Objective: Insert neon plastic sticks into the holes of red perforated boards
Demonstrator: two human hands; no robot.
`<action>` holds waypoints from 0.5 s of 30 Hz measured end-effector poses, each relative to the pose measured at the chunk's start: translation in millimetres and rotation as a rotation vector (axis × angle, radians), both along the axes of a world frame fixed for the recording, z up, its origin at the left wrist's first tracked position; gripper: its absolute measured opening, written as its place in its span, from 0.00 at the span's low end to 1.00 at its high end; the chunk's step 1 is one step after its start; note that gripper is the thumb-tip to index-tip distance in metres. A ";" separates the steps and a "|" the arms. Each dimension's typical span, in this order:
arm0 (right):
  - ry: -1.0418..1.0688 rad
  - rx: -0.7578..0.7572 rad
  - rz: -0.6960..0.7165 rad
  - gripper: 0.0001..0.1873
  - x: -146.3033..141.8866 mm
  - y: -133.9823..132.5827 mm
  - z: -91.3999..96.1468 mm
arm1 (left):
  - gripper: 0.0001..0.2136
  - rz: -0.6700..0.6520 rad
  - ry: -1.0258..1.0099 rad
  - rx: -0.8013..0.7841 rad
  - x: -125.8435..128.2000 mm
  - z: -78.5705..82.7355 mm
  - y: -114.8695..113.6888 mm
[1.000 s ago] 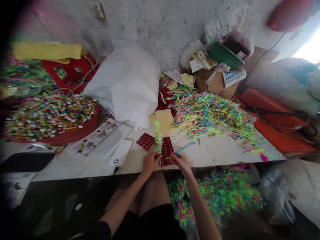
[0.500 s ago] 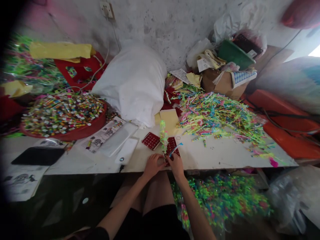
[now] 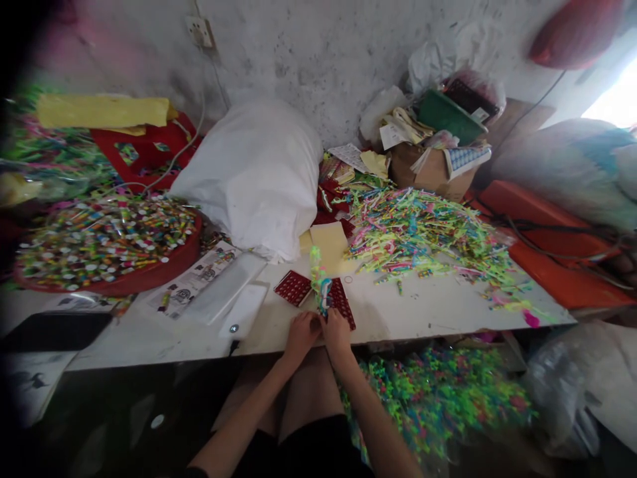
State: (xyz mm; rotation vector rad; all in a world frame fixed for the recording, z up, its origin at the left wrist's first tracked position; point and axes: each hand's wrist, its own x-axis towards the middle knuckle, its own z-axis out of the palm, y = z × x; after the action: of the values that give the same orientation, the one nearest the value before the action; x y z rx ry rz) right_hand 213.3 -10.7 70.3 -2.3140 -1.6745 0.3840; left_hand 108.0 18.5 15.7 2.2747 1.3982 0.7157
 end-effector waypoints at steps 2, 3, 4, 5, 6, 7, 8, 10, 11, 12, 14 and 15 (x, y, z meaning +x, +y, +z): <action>-0.027 0.001 -0.001 0.12 -4.0 -1.4 -3.0 | 0.03 0.004 0.009 0.014 0.0 -1.6 -1.7; -0.038 0.000 -0.006 0.12 -5.5 -2.3 -4.5 | 0.03 0.006 0.012 0.020 -0.1 -2.3 -2.5; -0.048 0.003 -0.010 0.12 -6.4 -3.1 -5.8 | 0.03 0.007 0.013 0.026 -0.1 -2.8 -3.1; -0.054 0.012 -0.014 0.12 -6.7 -3.9 -6.8 | 0.04 0.009 0.013 0.031 0.0 -3.0 -3.4; -0.052 0.031 -0.013 0.12 -6.0 -4.6 -7.6 | 0.04 0.010 0.012 0.036 0.2 -3.1 -3.4; -0.033 0.054 -0.004 0.12 -3.9 -5.1 -8.2 | 0.04 0.012 0.009 0.040 0.4 -2.9 -3.1; 0.012 0.078 0.015 0.11 -0.1 -5.4 -8.8 | 0.03 0.012 0.004 0.043 0.6 -2.7 -2.5; 0.190 0.113 0.060 0.09 14.1 -5.2 -9.8 | 0.03 0.009 -0.011 0.049 0.9 -2.6 -0.7; 0.318 0.117 0.054 0.10 24.8 -4.7 -10.3 | 0.03 0.007 -0.021 0.049 0.9 -2.9 0.2; 0.463 0.117 0.015 0.11 37.8 -3.6 -10.7 | 0.04 0.008 -0.030 0.049 0.7 -3.6 1.1; 0.748 0.144 -0.151 0.15 68.6 0.9 -10.6 | 0.05 0.013 -0.058 0.049 0.0 -5.9 2.5; 0.863 0.178 -0.259 0.15 85.3 5.0 -10.0 | 0.06 0.010 -0.078 0.051 -0.6 -7.4 3.0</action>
State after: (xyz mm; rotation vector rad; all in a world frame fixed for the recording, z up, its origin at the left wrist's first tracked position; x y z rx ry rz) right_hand 298.6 -5.7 60.3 -1.7858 -0.9296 0.9545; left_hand 107.4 21.5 8.3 2.2539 1.3718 0.8429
